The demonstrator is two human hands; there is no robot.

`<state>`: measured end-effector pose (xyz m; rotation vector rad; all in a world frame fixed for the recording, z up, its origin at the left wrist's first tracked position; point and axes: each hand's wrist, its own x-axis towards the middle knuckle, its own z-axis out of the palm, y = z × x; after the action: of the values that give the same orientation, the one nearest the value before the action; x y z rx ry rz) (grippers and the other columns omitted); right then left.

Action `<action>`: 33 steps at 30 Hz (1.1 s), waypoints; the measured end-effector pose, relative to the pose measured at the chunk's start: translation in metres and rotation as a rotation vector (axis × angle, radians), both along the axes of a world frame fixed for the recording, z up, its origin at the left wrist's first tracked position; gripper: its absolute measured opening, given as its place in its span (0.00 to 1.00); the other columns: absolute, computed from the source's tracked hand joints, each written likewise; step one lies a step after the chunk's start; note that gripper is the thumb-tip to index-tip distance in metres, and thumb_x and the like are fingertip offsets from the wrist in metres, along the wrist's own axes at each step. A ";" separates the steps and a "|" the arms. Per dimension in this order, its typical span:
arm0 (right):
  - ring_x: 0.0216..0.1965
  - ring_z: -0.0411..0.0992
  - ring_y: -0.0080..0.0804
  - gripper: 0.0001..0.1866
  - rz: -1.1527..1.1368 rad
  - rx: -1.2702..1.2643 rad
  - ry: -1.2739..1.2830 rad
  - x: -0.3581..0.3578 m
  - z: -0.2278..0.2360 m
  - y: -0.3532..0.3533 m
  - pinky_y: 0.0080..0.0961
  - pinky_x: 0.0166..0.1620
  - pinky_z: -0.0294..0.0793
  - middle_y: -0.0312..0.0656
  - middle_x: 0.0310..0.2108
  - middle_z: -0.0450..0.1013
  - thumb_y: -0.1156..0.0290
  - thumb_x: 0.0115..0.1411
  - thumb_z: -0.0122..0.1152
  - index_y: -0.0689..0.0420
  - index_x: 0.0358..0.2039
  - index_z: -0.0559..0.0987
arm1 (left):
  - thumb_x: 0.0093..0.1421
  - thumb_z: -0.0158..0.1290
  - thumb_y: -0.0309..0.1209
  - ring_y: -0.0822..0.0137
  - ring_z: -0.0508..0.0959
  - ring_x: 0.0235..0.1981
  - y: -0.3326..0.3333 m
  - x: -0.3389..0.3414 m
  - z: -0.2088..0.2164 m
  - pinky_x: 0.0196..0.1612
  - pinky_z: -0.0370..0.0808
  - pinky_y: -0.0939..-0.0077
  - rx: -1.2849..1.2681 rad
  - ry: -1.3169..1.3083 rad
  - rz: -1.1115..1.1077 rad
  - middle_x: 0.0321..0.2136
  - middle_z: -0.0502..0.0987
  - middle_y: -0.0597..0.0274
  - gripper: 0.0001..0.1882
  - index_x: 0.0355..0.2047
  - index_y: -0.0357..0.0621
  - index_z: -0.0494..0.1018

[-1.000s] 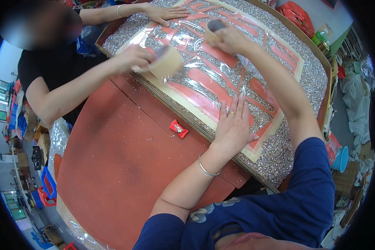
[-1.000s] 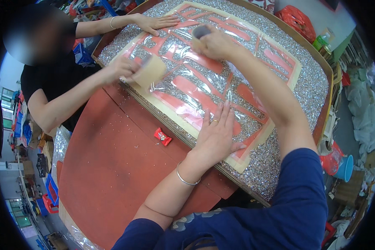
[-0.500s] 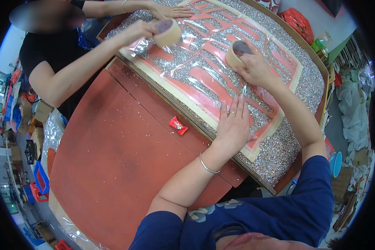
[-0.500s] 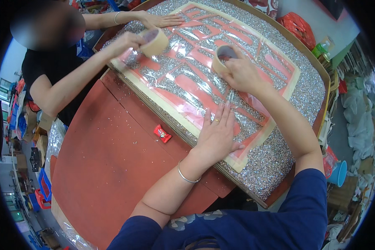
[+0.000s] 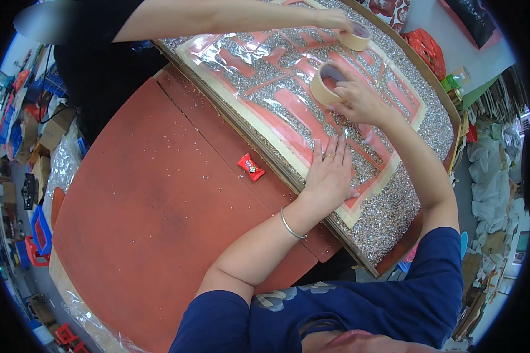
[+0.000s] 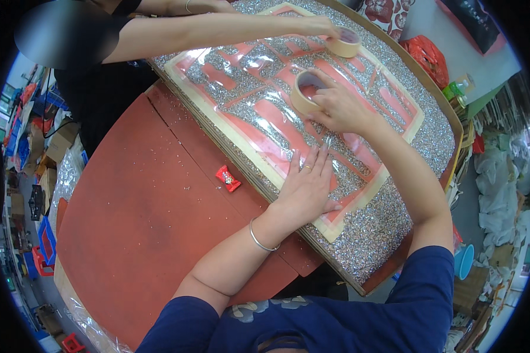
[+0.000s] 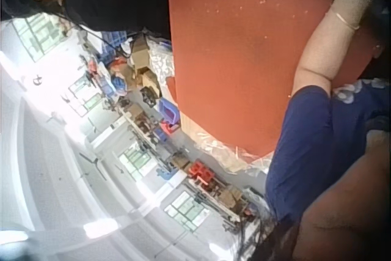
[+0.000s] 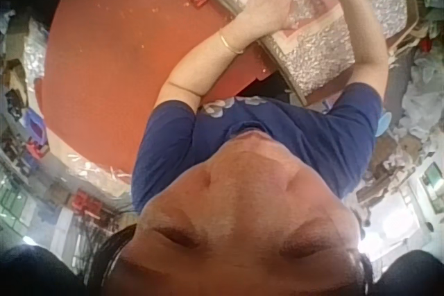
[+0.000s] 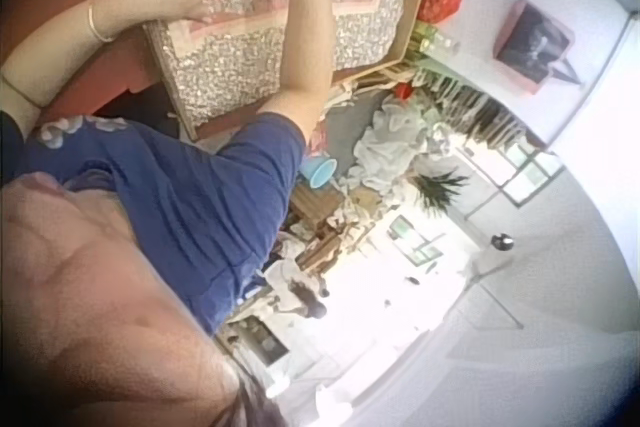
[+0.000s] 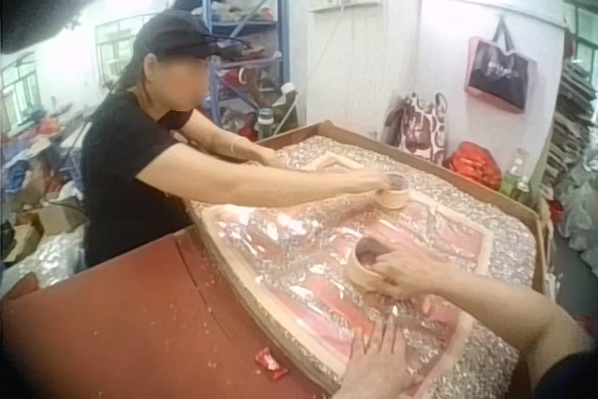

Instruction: Applying glitter material onto cutout shoe patterns using a template and tape.

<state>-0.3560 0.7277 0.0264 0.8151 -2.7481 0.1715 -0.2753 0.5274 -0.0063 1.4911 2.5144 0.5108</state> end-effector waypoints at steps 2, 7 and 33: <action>0.58 0.61 0.51 0.09 -0.063 -0.009 0.022 -0.017 -0.003 -0.004 0.41 0.56 0.64 0.46 0.32 0.76 0.65 0.52 0.59 0.58 0.26 0.79 | 0.50 0.56 0.55 0.49 0.49 0.66 0.005 0.002 0.001 0.65 0.45 0.47 0.000 0.010 -0.004 0.63 0.51 0.41 0.51 0.60 0.27 0.51; 0.58 0.61 0.50 0.09 -0.270 0.051 0.067 -0.068 -0.013 -0.035 0.42 0.55 0.64 0.45 0.30 0.76 0.65 0.51 0.60 0.57 0.26 0.80 | 0.49 0.57 0.55 0.48 0.49 0.66 0.007 0.002 -0.006 0.65 0.46 0.47 0.048 0.006 -0.012 0.63 0.51 0.41 0.51 0.60 0.27 0.51; 0.57 0.62 0.49 0.15 -0.173 0.083 0.138 -0.050 -0.018 -0.066 0.45 0.48 0.69 0.44 0.27 0.76 0.59 0.50 0.61 0.60 0.27 0.80 | 0.50 0.56 0.55 0.48 0.49 0.66 0.006 -0.001 -0.009 0.64 0.46 0.45 0.105 -0.061 -0.021 0.63 0.52 0.40 0.50 0.60 0.28 0.53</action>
<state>-0.4063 0.6618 0.0089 0.5820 -2.6918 -0.0327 -0.2767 0.5332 -0.0157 1.5115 2.4585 0.6841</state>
